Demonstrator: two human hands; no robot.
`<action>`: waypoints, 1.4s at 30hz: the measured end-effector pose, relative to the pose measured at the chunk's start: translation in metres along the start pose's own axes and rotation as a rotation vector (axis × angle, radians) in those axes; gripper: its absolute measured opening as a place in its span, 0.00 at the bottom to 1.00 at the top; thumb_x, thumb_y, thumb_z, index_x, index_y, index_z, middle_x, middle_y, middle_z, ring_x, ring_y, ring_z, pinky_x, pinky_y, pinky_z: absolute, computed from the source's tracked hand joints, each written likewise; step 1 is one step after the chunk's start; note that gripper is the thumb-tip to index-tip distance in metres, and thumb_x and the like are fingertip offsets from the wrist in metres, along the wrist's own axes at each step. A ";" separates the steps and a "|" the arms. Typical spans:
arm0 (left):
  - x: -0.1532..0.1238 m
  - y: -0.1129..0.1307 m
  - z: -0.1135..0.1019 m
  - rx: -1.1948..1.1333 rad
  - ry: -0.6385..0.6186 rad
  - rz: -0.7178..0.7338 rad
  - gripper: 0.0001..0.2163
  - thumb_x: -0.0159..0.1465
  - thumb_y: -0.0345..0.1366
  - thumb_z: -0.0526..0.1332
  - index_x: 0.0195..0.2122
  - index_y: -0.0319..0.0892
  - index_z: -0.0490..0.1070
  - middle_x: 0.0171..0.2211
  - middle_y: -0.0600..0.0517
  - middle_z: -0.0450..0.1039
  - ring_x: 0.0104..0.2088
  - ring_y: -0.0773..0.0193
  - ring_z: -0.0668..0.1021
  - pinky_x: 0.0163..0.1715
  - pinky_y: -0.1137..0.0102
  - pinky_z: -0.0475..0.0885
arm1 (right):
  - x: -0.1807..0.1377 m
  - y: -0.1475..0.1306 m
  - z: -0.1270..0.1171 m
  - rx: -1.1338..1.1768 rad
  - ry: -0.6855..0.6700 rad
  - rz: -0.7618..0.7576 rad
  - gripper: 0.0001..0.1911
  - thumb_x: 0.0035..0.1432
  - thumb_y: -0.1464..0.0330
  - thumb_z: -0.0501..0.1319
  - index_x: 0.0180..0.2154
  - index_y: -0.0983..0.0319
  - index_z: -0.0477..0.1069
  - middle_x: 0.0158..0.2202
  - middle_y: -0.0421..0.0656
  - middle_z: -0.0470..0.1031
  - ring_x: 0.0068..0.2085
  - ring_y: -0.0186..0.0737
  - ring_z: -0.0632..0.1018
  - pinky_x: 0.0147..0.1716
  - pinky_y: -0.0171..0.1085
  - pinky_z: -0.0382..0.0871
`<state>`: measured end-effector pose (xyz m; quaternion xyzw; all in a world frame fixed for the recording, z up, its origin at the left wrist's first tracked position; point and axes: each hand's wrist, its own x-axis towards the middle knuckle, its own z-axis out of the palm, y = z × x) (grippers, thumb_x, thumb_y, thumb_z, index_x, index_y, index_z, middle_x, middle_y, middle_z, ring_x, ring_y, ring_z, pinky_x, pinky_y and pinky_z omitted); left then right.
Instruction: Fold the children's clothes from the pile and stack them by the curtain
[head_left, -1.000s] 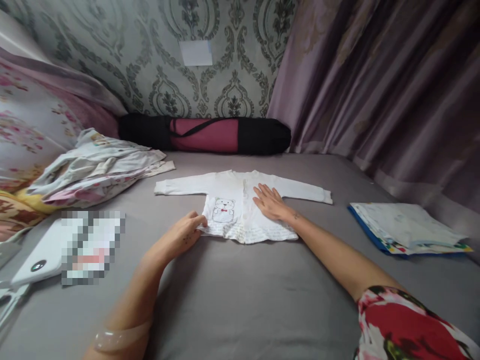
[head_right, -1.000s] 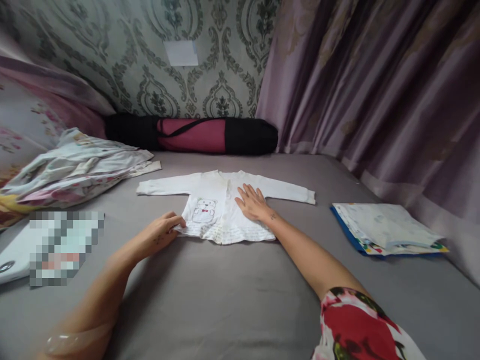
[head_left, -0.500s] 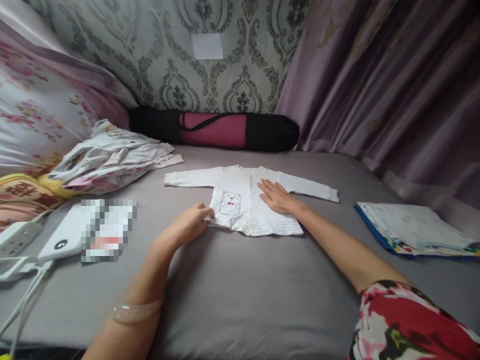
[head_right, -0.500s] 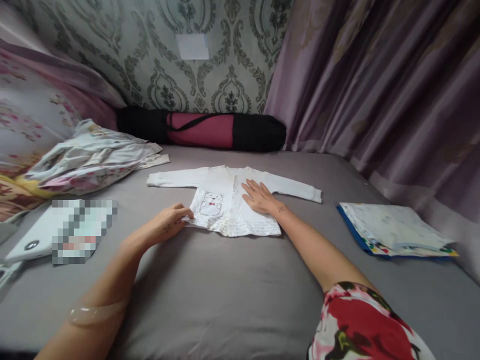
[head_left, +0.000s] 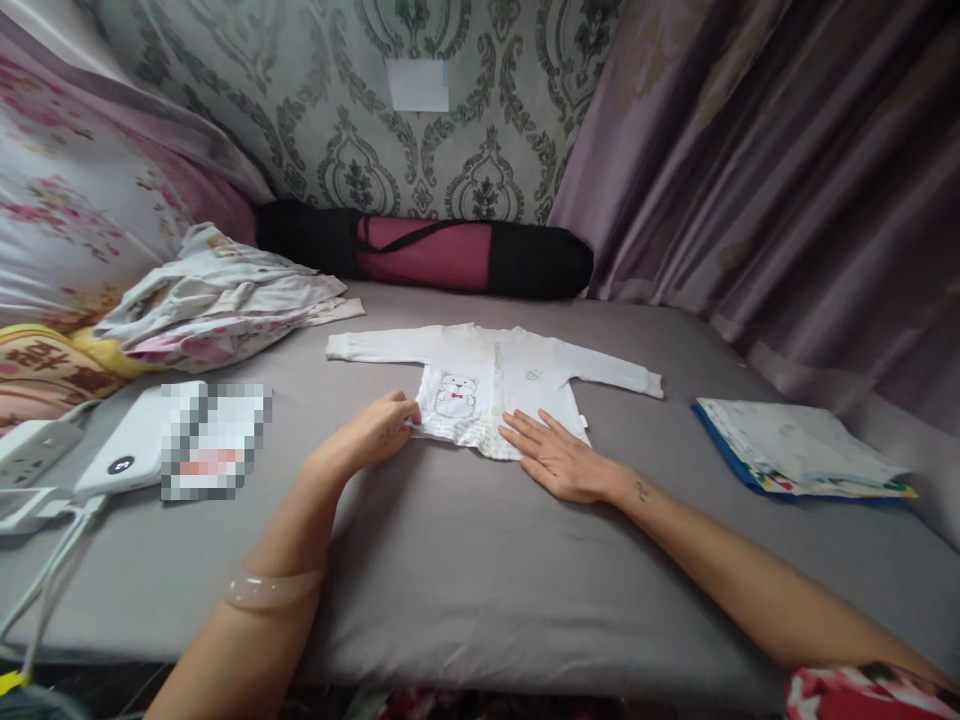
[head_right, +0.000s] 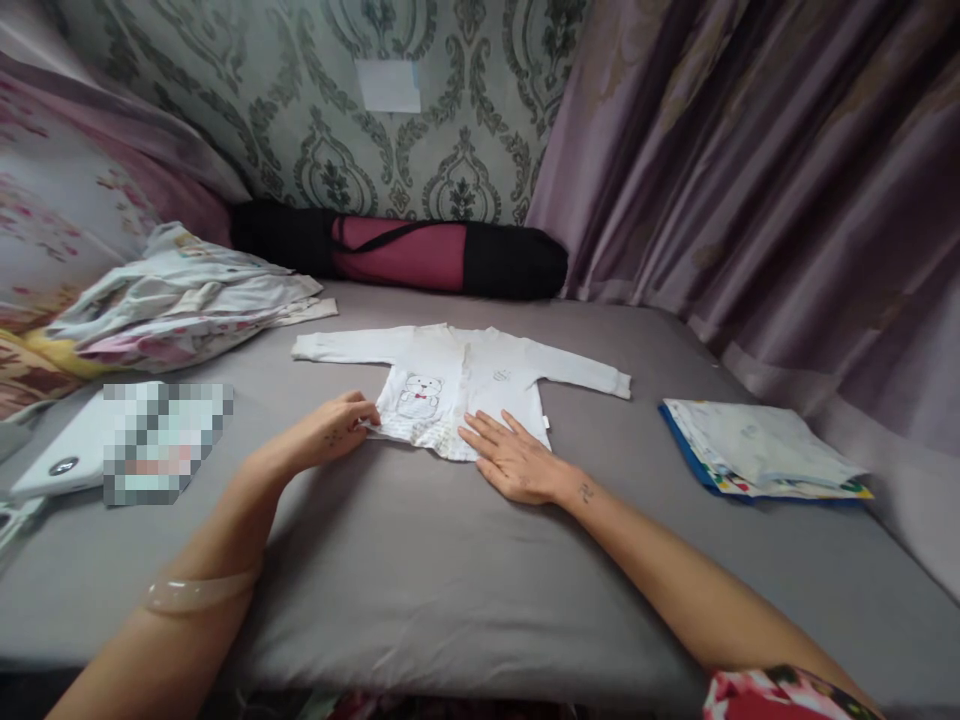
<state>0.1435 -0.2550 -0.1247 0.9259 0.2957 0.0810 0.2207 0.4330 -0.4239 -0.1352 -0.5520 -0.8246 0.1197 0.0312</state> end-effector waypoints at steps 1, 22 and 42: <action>-0.001 0.001 -0.001 0.001 0.002 -0.005 0.13 0.56 0.28 0.51 0.38 0.41 0.73 0.39 0.47 0.67 0.32 0.62 0.73 0.37 0.67 0.68 | -0.005 -0.006 0.000 0.010 -0.011 -0.009 0.29 0.69 0.62 0.42 0.68 0.60 0.44 0.70 0.44 0.42 0.69 0.41 0.44 0.67 0.51 0.35; 0.022 0.062 0.049 0.027 0.088 0.289 0.08 0.65 0.37 0.57 0.43 0.42 0.69 0.40 0.46 0.70 0.43 0.57 0.73 0.45 0.65 0.68 | 0.024 -0.036 -0.007 0.013 0.283 0.106 0.09 0.64 0.69 0.53 0.35 0.61 0.71 0.37 0.46 0.73 0.40 0.41 0.72 0.40 0.37 0.64; 0.024 0.103 0.055 0.211 0.055 0.275 0.13 0.68 0.36 0.50 0.38 0.42 0.74 0.36 0.45 0.72 0.38 0.58 0.73 0.39 0.64 0.69 | 0.027 -0.018 0.001 0.699 0.542 0.282 0.12 0.61 0.61 0.56 0.36 0.61 0.74 0.34 0.42 0.77 0.35 0.38 0.75 0.35 0.35 0.67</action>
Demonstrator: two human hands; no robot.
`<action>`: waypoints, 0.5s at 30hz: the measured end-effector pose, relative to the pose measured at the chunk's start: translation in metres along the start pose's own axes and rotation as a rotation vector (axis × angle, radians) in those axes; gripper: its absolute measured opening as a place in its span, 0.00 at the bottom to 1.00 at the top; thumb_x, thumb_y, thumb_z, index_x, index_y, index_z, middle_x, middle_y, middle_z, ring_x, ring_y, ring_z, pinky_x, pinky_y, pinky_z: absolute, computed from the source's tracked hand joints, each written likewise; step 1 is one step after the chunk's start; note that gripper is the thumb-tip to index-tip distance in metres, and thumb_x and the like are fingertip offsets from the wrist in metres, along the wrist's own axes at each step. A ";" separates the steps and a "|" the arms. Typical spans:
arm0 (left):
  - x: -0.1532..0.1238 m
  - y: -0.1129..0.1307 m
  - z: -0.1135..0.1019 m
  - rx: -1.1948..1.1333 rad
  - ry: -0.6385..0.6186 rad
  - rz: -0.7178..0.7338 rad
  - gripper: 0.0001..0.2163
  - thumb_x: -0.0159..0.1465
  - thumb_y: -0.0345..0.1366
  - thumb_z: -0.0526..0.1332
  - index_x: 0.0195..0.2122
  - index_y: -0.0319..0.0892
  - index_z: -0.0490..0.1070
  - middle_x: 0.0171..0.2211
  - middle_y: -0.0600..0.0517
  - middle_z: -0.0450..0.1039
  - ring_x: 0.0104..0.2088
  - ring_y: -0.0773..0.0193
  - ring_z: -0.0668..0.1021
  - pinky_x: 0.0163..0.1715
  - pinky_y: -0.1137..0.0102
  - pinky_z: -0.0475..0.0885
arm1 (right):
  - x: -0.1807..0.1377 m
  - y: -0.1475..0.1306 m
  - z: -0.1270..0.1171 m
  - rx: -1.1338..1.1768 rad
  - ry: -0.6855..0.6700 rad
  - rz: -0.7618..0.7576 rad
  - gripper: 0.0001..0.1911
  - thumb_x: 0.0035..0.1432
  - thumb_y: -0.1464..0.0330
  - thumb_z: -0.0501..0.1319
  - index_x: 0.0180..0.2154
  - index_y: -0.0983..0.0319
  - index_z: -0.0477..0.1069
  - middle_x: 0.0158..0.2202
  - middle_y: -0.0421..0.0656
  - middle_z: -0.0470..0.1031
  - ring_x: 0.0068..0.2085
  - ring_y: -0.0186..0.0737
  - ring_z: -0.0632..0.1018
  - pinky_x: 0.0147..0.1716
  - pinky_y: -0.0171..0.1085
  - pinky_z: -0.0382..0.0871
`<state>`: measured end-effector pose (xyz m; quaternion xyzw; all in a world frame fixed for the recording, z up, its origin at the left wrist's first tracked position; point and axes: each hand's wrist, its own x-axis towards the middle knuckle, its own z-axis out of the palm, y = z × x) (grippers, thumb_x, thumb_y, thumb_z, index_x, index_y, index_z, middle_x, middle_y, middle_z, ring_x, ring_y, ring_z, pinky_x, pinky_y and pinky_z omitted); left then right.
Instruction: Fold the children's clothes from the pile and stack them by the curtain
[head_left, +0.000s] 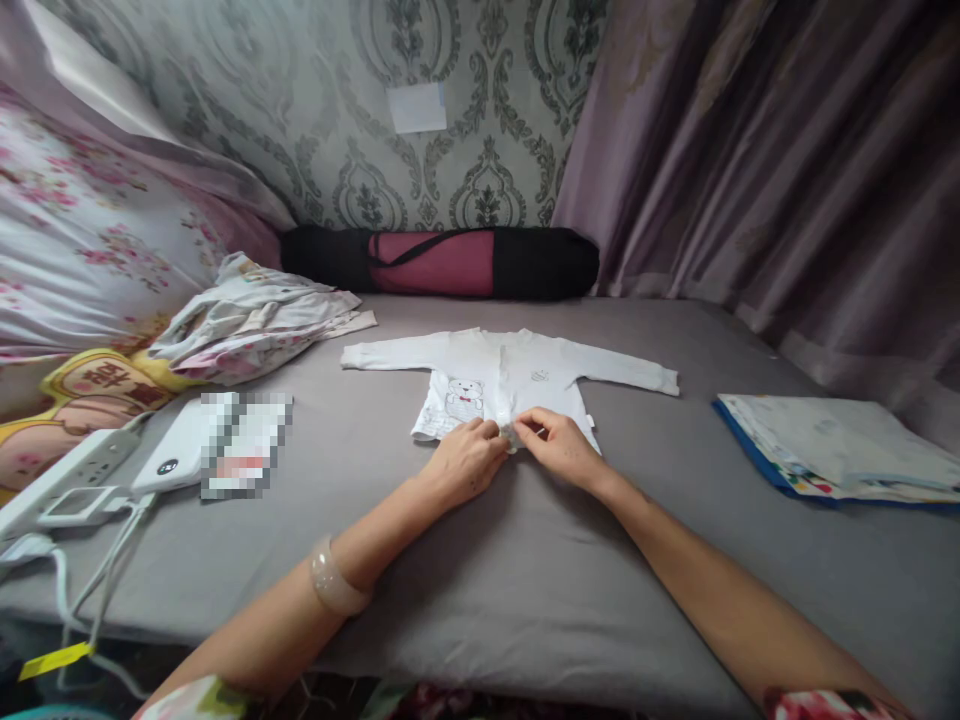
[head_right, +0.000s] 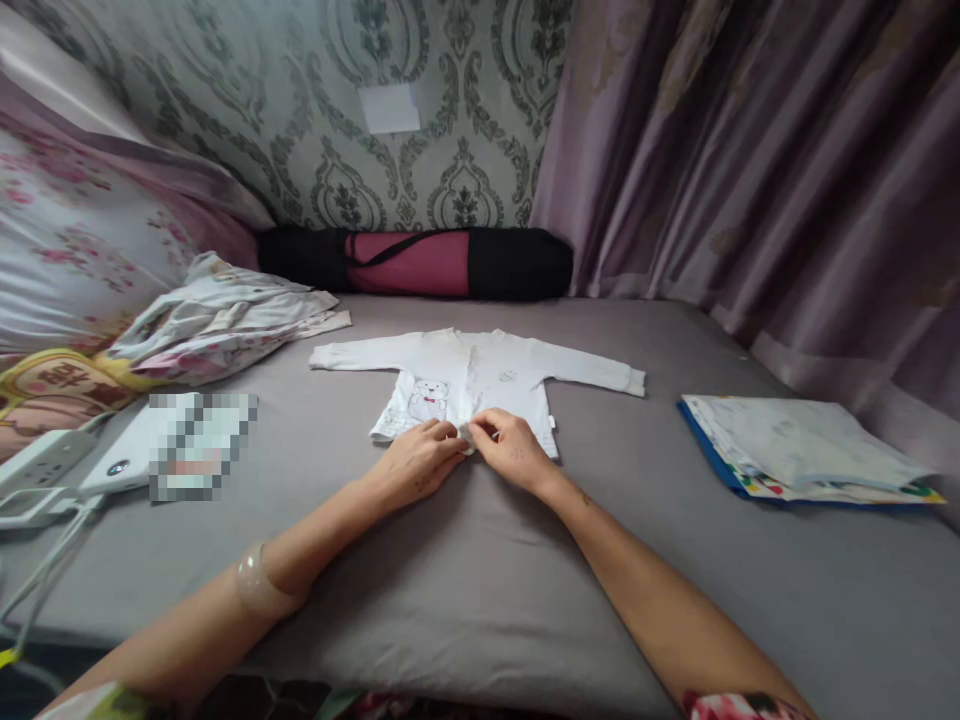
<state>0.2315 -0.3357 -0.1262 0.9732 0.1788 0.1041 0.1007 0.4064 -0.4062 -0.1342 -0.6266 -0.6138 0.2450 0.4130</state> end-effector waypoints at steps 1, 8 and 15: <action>-0.003 0.001 -0.002 0.017 -0.020 0.030 0.12 0.67 0.36 0.51 0.38 0.42 0.74 0.35 0.45 0.72 0.37 0.58 0.74 0.39 0.64 0.69 | -0.002 -0.002 -0.001 -0.072 -0.068 -0.054 0.12 0.63 0.62 0.55 0.36 0.60 0.74 0.35 0.42 0.77 0.36 0.38 0.75 0.36 0.35 0.66; -0.030 -0.038 -0.023 -0.113 0.233 -0.282 0.12 0.60 0.30 0.54 0.43 0.43 0.71 0.40 0.47 0.72 0.42 0.56 0.73 0.45 0.63 0.68 | 0.006 -0.029 -0.014 -0.445 -0.329 -0.180 0.17 0.66 0.64 0.52 0.28 0.60 0.73 0.27 0.40 0.73 0.31 0.37 0.73 0.33 0.35 0.64; -0.050 -0.071 -0.007 -0.216 0.185 -0.537 0.21 0.56 0.30 0.55 0.52 0.43 0.65 0.40 0.47 0.67 0.44 0.55 0.71 0.47 0.61 0.68 | 0.068 -0.026 0.036 -0.570 -0.322 -0.225 0.23 0.67 0.70 0.43 0.59 0.65 0.63 0.60 0.51 0.65 0.62 0.44 0.64 0.59 0.42 0.58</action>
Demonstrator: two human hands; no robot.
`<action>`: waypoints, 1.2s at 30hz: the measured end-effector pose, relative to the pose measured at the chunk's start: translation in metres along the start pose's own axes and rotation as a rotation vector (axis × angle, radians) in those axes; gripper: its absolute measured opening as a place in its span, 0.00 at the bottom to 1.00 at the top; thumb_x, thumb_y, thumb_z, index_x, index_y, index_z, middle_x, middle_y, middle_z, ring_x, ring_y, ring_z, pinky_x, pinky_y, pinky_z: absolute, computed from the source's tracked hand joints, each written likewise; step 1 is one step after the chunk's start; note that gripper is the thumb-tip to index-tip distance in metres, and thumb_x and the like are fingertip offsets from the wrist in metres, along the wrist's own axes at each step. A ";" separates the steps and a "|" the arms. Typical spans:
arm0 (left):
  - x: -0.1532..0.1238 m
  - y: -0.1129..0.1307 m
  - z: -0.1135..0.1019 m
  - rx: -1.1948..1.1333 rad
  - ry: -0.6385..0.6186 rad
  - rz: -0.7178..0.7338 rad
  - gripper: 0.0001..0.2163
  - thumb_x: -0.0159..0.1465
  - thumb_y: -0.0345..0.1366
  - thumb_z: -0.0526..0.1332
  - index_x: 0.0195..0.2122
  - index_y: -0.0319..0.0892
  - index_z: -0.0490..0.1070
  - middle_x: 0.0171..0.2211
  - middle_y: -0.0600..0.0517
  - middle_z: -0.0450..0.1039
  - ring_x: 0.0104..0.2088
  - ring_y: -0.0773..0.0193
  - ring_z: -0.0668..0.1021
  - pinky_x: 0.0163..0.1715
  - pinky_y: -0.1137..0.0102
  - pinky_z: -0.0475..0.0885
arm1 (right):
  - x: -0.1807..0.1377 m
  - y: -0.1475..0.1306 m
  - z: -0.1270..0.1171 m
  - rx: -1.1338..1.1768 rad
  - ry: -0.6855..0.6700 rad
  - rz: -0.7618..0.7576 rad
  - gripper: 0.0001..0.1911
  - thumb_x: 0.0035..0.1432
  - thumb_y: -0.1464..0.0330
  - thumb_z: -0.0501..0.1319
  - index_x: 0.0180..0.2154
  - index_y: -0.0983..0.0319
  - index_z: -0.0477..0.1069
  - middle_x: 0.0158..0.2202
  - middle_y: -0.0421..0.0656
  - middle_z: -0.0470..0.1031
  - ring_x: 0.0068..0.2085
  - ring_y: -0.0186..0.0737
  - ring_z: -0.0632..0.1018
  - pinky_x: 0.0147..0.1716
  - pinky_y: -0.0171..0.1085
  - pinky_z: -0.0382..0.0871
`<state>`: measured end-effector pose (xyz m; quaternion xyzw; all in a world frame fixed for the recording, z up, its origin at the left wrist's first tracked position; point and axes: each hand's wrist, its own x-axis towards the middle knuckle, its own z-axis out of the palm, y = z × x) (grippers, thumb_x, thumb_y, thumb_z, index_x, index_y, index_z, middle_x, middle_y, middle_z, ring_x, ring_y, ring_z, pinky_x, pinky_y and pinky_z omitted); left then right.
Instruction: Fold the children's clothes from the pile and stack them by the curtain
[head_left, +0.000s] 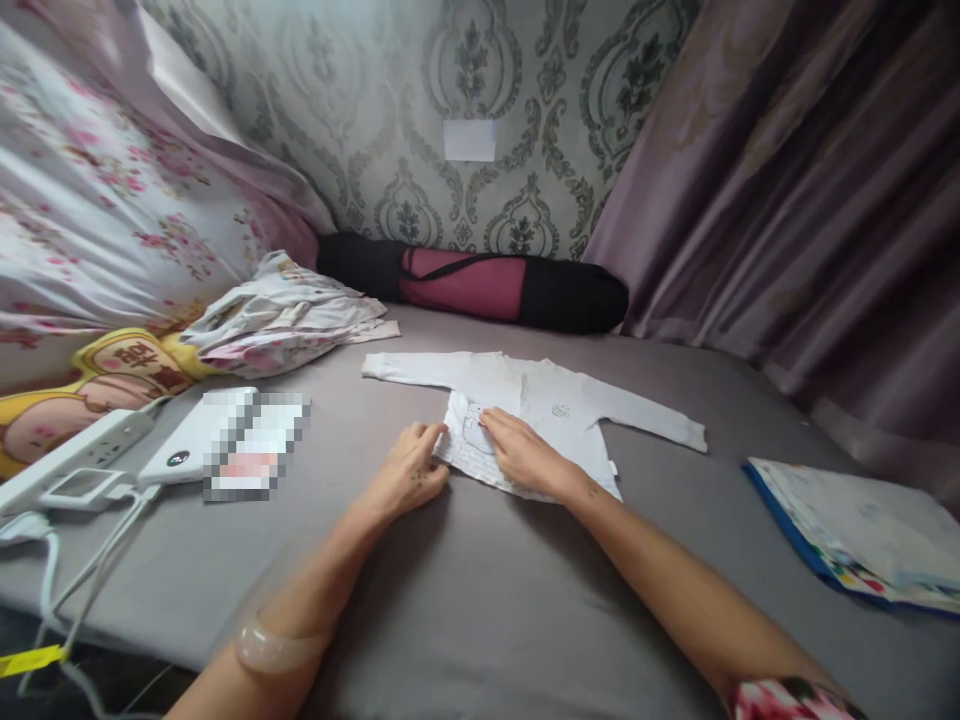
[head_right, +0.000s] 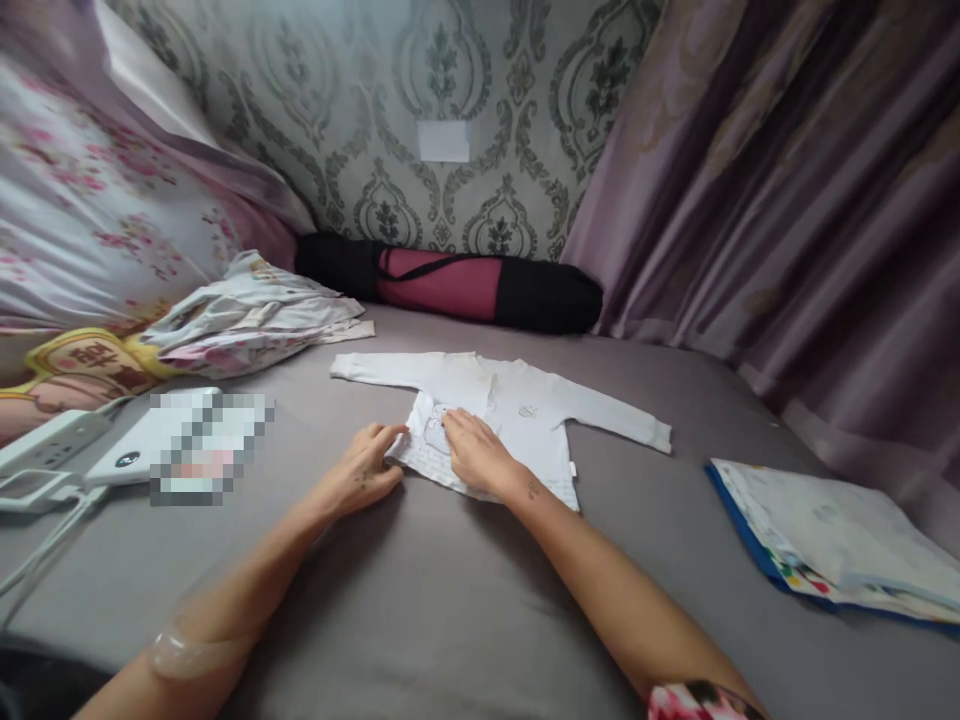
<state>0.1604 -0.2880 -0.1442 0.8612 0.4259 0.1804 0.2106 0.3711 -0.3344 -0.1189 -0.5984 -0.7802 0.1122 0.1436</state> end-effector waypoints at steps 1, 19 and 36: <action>0.000 -0.002 0.003 -0.011 0.010 0.003 0.20 0.57 0.30 0.54 0.52 0.43 0.65 0.40 0.47 0.67 0.44 0.55 0.72 0.47 0.61 0.68 | 0.012 0.001 0.008 -0.017 -0.045 0.030 0.25 0.67 0.69 0.42 0.62 0.67 0.60 0.64 0.52 0.60 0.65 0.45 0.59 0.62 0.43 0.53; -0.003 -0.002 -0.020 0.105 -0.099 -0.081 0.14 0.61 0.28 0.52 0.46 0.45 0.68 0.37 0.49 0.76 0.37 0.57 0.77 0.36 0.69 0.66 | 0.081 0.018 0.043 -0.117 -0.044 0.231 0.34 0.68 0.53 0.37 0.68 0.62 0.46 0.70 0.42 0.41 0.69 0.44 0.43 0.65 0.48 0.32; 0.003 -0.006 -0.033 -0.040 -0.162 -0.136 0.20 0.63 0.48 0.51 0.32 0.39 0.77 0.20 0.53 0.67 0.24 0.66 0.67 0.26 0.72 0.57 | 0.064 -0.006 0.041 -0.223 0.154 0.119 0.20 0.67 0.65 0.47 0.51 0.66 0.70 0.51 0.52 0.70 0.52 0.48 0.67 0.53 0.42 0.60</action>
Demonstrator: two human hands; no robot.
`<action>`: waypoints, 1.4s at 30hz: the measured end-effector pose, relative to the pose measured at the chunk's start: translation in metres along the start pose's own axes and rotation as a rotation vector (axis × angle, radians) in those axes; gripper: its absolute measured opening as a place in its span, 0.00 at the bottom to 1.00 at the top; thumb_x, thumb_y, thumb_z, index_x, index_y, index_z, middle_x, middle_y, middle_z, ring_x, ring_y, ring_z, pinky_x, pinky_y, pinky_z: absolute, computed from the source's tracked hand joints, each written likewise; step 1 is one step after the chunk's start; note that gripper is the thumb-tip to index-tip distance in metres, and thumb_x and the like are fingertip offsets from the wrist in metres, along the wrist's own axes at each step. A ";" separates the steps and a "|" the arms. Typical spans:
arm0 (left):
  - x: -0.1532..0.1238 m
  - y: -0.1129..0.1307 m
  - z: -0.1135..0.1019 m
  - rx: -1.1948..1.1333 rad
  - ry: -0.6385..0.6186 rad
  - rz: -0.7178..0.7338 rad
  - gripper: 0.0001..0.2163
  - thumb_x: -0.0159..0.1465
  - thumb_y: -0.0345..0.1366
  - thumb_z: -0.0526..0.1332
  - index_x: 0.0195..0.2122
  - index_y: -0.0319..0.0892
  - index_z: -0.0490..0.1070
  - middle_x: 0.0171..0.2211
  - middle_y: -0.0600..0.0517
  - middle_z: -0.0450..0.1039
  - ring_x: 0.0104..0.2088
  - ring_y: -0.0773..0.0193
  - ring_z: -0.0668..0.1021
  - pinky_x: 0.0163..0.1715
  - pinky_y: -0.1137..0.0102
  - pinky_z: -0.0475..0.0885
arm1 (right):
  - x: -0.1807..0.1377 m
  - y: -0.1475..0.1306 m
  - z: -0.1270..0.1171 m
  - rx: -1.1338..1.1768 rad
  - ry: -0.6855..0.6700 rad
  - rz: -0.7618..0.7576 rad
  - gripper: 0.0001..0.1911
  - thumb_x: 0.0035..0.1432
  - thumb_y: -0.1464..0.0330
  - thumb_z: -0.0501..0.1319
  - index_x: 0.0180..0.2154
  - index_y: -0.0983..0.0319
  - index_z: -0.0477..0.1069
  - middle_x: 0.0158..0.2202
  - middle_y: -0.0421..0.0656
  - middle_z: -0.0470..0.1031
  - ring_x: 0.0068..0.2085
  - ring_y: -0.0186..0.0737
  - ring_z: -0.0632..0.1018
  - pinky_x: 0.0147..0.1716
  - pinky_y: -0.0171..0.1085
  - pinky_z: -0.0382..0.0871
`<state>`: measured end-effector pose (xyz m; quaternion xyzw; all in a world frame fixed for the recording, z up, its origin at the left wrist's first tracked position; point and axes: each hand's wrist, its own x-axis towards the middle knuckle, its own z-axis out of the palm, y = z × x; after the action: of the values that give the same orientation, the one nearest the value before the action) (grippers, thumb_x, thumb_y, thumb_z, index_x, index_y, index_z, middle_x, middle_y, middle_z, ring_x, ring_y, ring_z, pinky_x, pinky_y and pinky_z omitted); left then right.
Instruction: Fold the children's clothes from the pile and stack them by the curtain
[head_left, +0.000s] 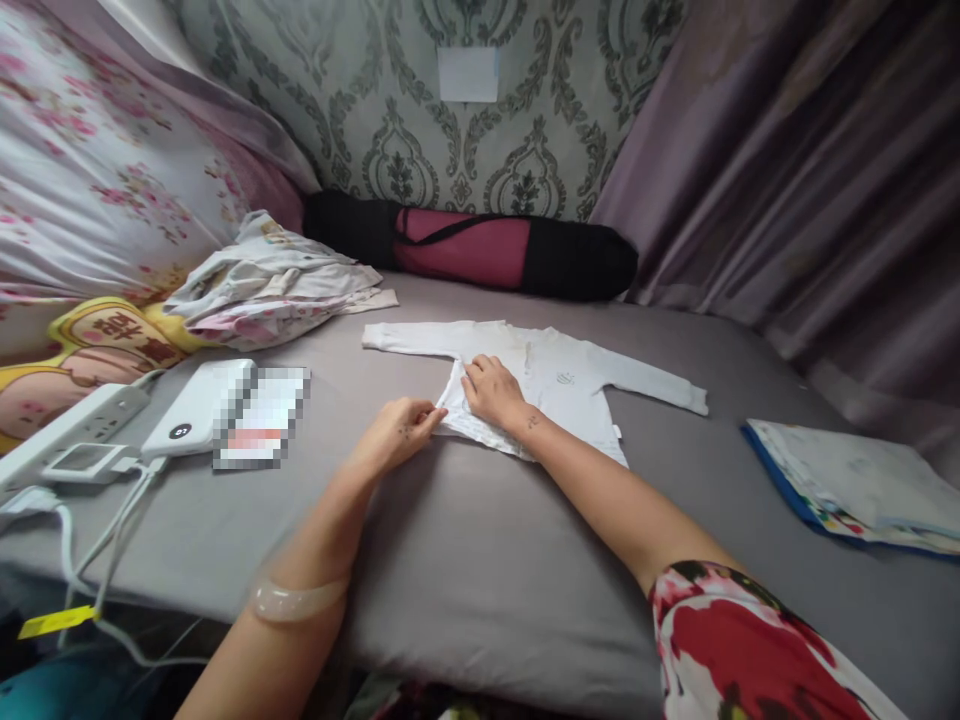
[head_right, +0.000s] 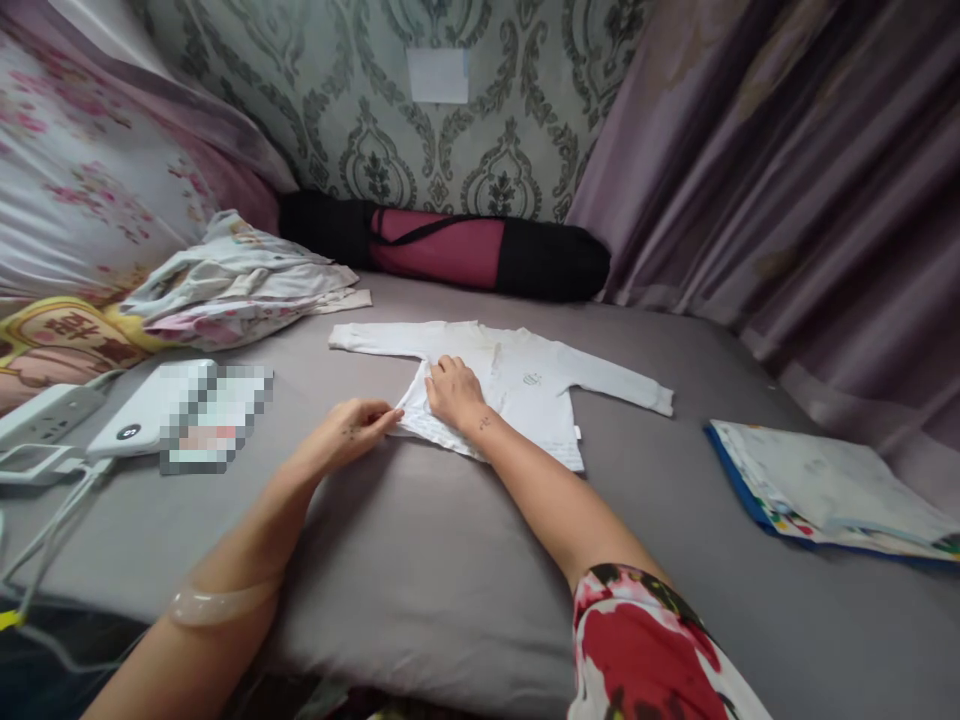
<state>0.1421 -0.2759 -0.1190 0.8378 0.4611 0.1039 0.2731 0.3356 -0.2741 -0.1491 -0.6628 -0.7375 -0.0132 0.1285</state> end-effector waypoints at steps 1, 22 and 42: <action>0.001 0.000 0.002 -0.004 0.019 0.001 0.19 0.62 0.47 0.52 0.33 0.39 0.77 0.21 0.53 0.68 0.24 0.66 0.67 0.26 0.72 0.57 | -0.004 -0.003 0.000 0.005 -0.012 0.025 0.22 0.67 0.64 0.47 0.54 0.67 0.68 0.54 0.53 0.69 0.54 0.48 0.66 0.55 0.42 0.59; 0.009 -0.013 0.013 0.003 0.115 0.079 0.16 0.58 0.43 0.53 0.37 0.39 0.75 0.24 0.52 0.71 0.24 0.66 0.70 0.28 0.73 0.62 | -0.076 -0.058 -0.014 0.235 -0.299 -0.059 0.34 0.68 0.59 0.39 0.67 0.74 0.44 0.70 0.52 0.41 0.69 0.45 0.42 0.66 0.48 0.31; 0.005 -0.002 0.034 0.091 0.095 0.532 0.16 0.68 0.41 0.51 0.51 0.42 0.71 0.57 0.43 0.68 0.55 0.55 0.72 0.56 0.63 0.66 | -0.130 0.030 -0.035 0.062 -0.196 0.260 0.33 0.68 0.59 0.39 0.68 0.70 0.45 0.70 0.51 0.41 0.69 0.45 0.43 0.66 0.47 0.36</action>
<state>0.1579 -0.2830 -0.1483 0.9352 0.2411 0.1903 0.1762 0.3828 -0.4034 -0.1464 -0.7466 -0.6545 0.0912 0.0770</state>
